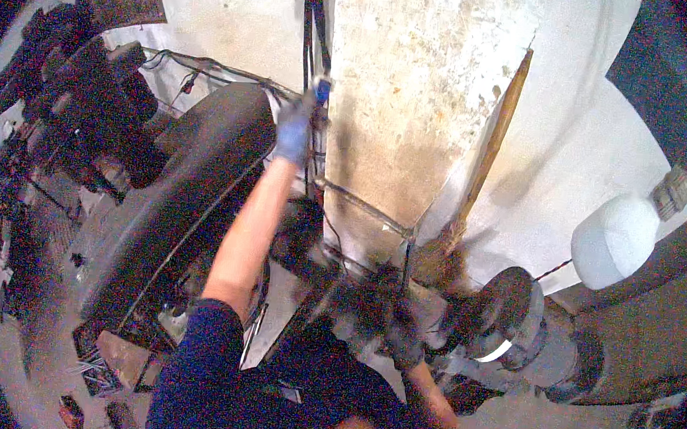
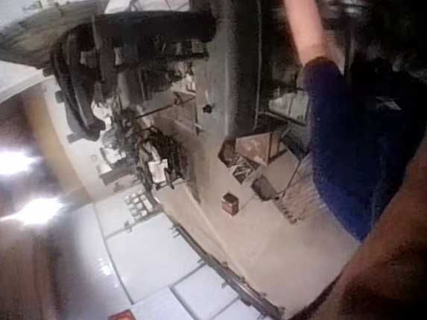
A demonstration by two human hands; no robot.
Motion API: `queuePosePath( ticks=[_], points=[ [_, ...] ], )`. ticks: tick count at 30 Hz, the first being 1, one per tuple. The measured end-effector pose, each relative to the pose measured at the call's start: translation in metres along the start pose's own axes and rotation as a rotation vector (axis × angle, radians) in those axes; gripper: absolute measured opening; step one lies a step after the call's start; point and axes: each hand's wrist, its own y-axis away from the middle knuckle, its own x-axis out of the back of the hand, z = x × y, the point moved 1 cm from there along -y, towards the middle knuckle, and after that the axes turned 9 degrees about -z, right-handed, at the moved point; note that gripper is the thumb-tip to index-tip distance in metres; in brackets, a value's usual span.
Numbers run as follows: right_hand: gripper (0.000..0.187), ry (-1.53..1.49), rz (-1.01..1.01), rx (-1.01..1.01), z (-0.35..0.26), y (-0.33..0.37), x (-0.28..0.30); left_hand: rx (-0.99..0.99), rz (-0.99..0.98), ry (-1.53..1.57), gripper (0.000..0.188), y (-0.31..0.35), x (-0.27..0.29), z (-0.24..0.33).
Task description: The person operates a lathe to machine a metal rod, then moves to a bench grinder to sharpen a small metal tool. They return to the lathe to adjust the tool post and continue machining the workpiece.
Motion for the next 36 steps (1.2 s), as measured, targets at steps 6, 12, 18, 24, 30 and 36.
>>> queuePosePath(
  ticks=[6, 12, 18, 24, 30, 36],
  points=[
    [0.024, 0.175, -0.096, -0.228, 0.017, 0.010, 0.015, -0.153, 0.043, -0.246, 0.037, -0.178, 0.012, 0.029],
    [0.029, 0.184, 0.008, -0.194, 0.028, -0.010, 0.011, -0.121, 0.021, -1.115, 0.039, -0.278, 0.009, 0.022],
    [0.030, -0.100, 0.056, -0.237, 0.001, -0.046, 0.004, -0.174, 0.003, -1.186, 0.039, -0.349, 0.011, -0.010],
    [0.025, -0.041, 0.168, -0.461, 0.030, -0.062, -0.002, -0.186, -0.118, -1.234, 0.039, -0.372, 0.002, -0.028],
    [0.022, 0.152, 0.014, -0.244, 0.030, -0.084, 0.004, -0.231, -0.135, -1.318, 0.035, -0.382, -0.005, -0.021],
    [0.028, -0.035, 0.066, -0.325, 0.015, -0.095, -0.012, -0.167, -0.154, -1.385, 0.031, -0.380, -0.019, -0.008]
  ],
)
